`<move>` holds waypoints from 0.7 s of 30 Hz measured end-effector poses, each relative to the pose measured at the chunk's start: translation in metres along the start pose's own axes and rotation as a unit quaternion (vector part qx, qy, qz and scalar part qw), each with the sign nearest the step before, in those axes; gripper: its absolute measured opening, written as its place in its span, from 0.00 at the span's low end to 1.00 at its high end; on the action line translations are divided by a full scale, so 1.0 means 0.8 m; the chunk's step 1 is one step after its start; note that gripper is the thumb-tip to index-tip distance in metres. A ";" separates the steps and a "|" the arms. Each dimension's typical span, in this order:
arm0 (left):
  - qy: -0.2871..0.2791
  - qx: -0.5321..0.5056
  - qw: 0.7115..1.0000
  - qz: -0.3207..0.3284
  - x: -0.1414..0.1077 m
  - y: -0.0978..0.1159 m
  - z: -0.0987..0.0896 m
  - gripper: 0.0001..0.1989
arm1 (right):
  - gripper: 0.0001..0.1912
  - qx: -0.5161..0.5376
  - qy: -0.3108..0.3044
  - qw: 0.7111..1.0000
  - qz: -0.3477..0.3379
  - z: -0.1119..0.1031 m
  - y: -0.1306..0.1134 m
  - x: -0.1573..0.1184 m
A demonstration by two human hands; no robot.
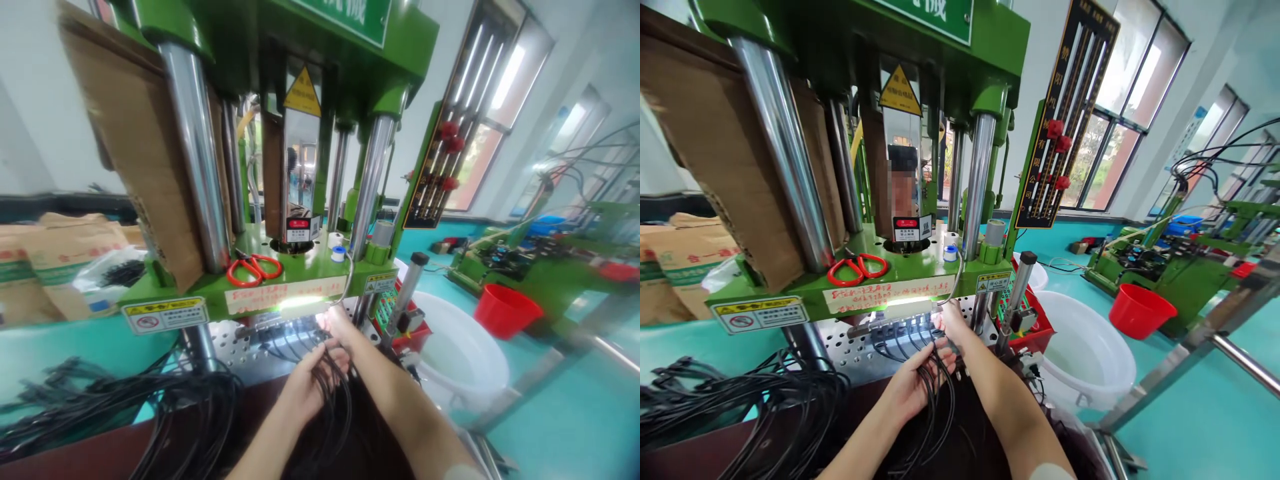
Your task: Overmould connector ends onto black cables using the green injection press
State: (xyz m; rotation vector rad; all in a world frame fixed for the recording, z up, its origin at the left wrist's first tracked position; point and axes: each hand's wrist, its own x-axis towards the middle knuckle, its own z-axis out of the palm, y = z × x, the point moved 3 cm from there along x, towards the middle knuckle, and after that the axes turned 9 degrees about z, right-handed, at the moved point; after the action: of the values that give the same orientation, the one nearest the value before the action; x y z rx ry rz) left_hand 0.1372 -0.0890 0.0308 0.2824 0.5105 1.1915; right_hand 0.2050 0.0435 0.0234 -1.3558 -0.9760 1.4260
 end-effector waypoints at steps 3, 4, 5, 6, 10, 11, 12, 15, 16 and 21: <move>0.005 -0.050 0.999 0.012 -0.017 -0.004 0.008 0.08 | 0.10 0.010 0.010 1.000 -0.005 -0.010 -0.004 -0.016; 0.002 -0.075 0.997 0.005 -0.023 -0.006 0.010 0.10 | 0.08 0.013 0.012 1.000 -0.008 -0.012 -0.005 -0.022; -0.001 -0.098 0.995 -0.004 -0.029 -0.008 0.010 0.12 | 0.07 0.016 0.013 1.000 -0.011 -0.013 -0.005 -0.027; -0.001 -0.116 0.993 -0.016 -0.036 -0.010 0.009 0.13 | 0.06 0.018 0.016 1.000 -0.014 -0.013 -0.004 -0.031; -0.017 -0.138 0.989 -0.054 -0.070 -0.020 -0.001 0.14 | 0.07 0.043 0.039 0.998 -0.014 -0.015 0.003 -0.047; -0.024 -0.138 0.988 -0.062 -0.080 -0.023 -0.004 0.13 | 0.07 0.052 0.044 0.998 -0.013 -0.016 0.005 -0.050; -0.030 -0.136 0.988 -0.068 -0.090 -0.025 -0.007 0.12 | 0.07 0.059 0.047 0.997 -0.012 -0.018 0.006 -0.055; -0.049 -0.114 0.990 -0.069 -0.116 -0.032 -0.015 0.09 | 0.06 0.066 0.043 0.997 -0.011 -0.022 0.006 -0.070; -0.055 -0.095 0.992 -0.066 -0.122 -0.034 -0.017 0.08 | 0.06 0.065 0.041 0.997 -0.012 -0.022 0.006 -0.075; -0.057 0.047 0.994 -0.081 -0.146 -0.045 -0.024 0.10 | 0.06 0.058 0.032 0.998 -0.013 -0.025 0.015 -0.100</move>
State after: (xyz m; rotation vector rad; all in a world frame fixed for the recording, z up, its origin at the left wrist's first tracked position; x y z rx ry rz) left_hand 0.1239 -0.2122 0.0241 0.3811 0.4809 0.9885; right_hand 0.2222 -0.0372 0.0324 -1.2908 -0.8531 1.3888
